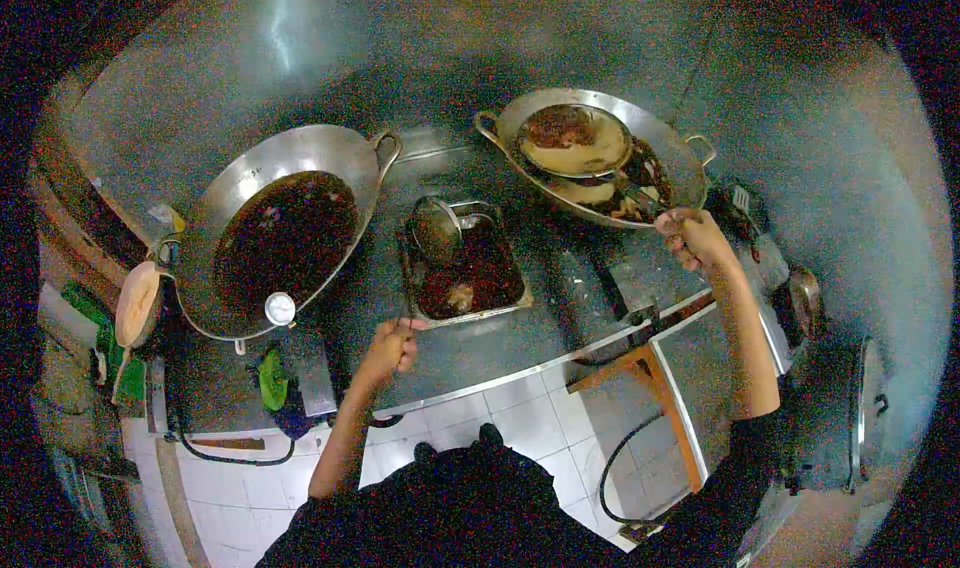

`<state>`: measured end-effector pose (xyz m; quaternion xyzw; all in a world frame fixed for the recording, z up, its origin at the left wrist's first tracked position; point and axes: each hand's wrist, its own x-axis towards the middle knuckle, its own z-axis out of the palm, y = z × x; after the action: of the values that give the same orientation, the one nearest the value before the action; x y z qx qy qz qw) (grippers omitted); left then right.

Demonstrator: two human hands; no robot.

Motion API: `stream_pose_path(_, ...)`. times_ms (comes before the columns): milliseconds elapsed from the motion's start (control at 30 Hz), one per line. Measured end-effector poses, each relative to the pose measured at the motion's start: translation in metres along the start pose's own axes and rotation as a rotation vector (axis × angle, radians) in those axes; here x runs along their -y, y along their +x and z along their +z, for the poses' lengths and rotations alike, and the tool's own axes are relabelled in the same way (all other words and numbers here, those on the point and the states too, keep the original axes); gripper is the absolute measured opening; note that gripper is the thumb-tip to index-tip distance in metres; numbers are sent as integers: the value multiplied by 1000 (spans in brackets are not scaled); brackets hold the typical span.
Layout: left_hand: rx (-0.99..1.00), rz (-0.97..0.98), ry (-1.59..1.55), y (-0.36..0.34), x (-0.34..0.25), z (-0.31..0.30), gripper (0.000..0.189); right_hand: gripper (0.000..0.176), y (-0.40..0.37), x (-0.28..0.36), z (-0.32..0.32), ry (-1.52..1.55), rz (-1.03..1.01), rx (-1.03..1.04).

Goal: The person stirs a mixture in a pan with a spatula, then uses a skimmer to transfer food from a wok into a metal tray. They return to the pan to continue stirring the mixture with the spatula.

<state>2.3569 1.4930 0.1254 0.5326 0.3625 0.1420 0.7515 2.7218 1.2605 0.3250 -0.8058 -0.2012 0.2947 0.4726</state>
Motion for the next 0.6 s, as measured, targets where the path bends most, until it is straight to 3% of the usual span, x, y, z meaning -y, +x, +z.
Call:
stream_pose_path(33, -9, 70, 69, -3, -6, -1, 25, 8, -12, 4, 9, 9, -28, -22)
stream_pose_path(200, -31, 11, 94, -16, -32, -4, 29, 16, -59, 21, 53, -122, -137, -59)
stream_pose_path(267, -65, -31, 72, -23, -39, -6, 28, 25, -73, 14, 73, -183, -351, -156)
stream_pose_path(333, -43, -23, 81, -27, -40, -10, 28, 27, -76, 1, 87, -323, -338, -125)
stream_pose_path(400, -30, -15, 69, -21, -28, -15, 27, 28, -86, -20, 108, -806, -642, -242)
stream_pose_path(533, -35, -4, 116, -25, -23, -9, 26, 42, -78, -76, 149, -1100, -450, -276)
stream_pose_path(600, -47, 0, 146, -20, -11, -10, 25, 62, -79, -95, 160, -1241, -319, -198)
